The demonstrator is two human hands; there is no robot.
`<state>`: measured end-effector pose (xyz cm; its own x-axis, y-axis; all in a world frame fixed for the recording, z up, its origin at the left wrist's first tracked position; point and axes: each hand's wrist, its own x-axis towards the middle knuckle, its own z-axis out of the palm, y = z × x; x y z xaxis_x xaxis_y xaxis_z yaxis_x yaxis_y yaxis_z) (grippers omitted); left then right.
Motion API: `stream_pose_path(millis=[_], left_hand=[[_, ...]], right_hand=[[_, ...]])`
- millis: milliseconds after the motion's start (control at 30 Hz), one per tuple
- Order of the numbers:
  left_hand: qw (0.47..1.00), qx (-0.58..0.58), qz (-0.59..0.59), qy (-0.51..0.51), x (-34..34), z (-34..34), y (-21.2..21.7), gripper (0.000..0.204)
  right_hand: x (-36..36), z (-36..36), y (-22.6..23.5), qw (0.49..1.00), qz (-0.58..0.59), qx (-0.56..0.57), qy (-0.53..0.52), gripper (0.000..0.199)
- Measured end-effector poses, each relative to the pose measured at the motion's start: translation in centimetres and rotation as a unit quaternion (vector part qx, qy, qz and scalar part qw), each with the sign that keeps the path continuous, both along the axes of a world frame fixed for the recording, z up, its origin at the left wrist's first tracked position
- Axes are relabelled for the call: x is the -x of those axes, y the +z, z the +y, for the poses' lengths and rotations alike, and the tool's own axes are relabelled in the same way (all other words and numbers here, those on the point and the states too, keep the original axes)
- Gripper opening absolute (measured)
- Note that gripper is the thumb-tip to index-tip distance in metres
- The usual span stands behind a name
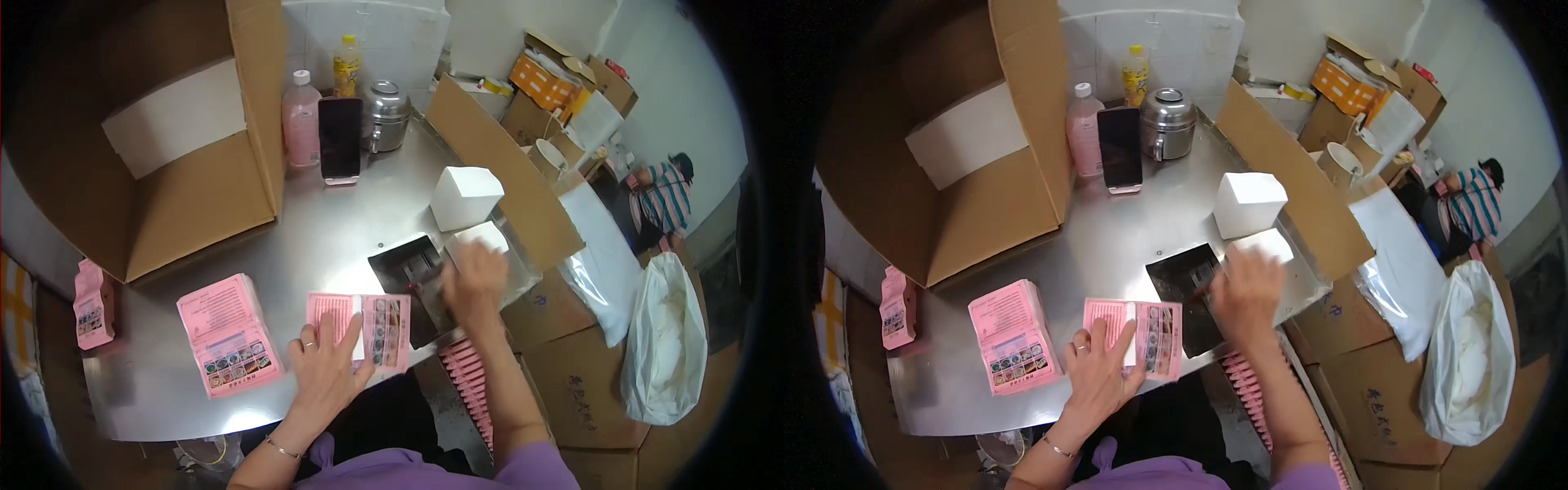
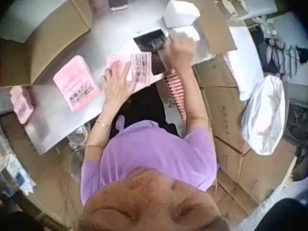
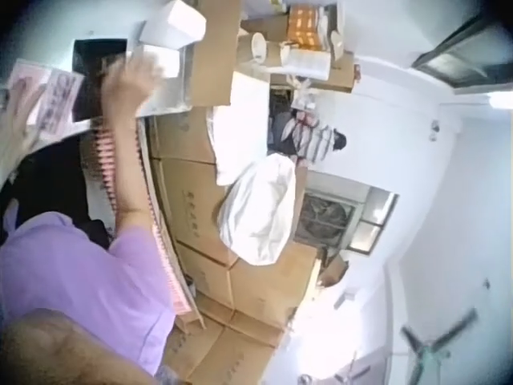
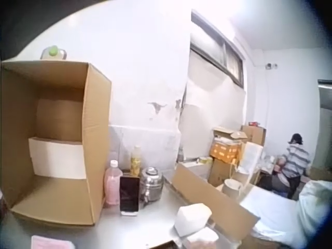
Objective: Packaging pink-labeled items into white boxes and plastic sleeves and placing them into a shipping carton.
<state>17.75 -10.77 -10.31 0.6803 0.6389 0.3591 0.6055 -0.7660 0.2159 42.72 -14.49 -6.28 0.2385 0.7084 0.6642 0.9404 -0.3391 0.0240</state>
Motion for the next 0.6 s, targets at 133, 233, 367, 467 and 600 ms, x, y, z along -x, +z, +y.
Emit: stream_pose_path(millis=[133, 233, 367, 467, 600], left_hand=[[0.998, 0.063, 0.028, 0.009, -2.0, 0.2, 0.2, 0.066], [0.998, -0.036, -0.046, -0.020, -1.7, 0.8, 0.4, 0.064], [0.998, 0.035, -0.014, -0.054, -1.7, 0.4, 1.0, 0.061], [0.995, 0.065, 0.010, -0.071, -2.1, 0.4, -1.1, 0.050], [0.987, 0.103, -0.057, -0.111, -0.6, 1.0, -1.2, 0.061]], right_hand=[[-6.2, -1.1, -3.3, 0.998, 0.044, 0.017, -0.052, 0.019], [-6.6, -0.7, -3.2, 0.995, 0.068, 0.013, -0.066, 0.019], [-6.7, -1.4, -4.0, 0.993, 0.110, -0.032, -0.032, 0.016], [-6.7, -2.2, -4.3, 0.993, 0.103, -0.064, -0.004, 0.030], [0.8, -2.5, -6.2, 0.959, 0.118, -0.051, 0.253, 0.043]])
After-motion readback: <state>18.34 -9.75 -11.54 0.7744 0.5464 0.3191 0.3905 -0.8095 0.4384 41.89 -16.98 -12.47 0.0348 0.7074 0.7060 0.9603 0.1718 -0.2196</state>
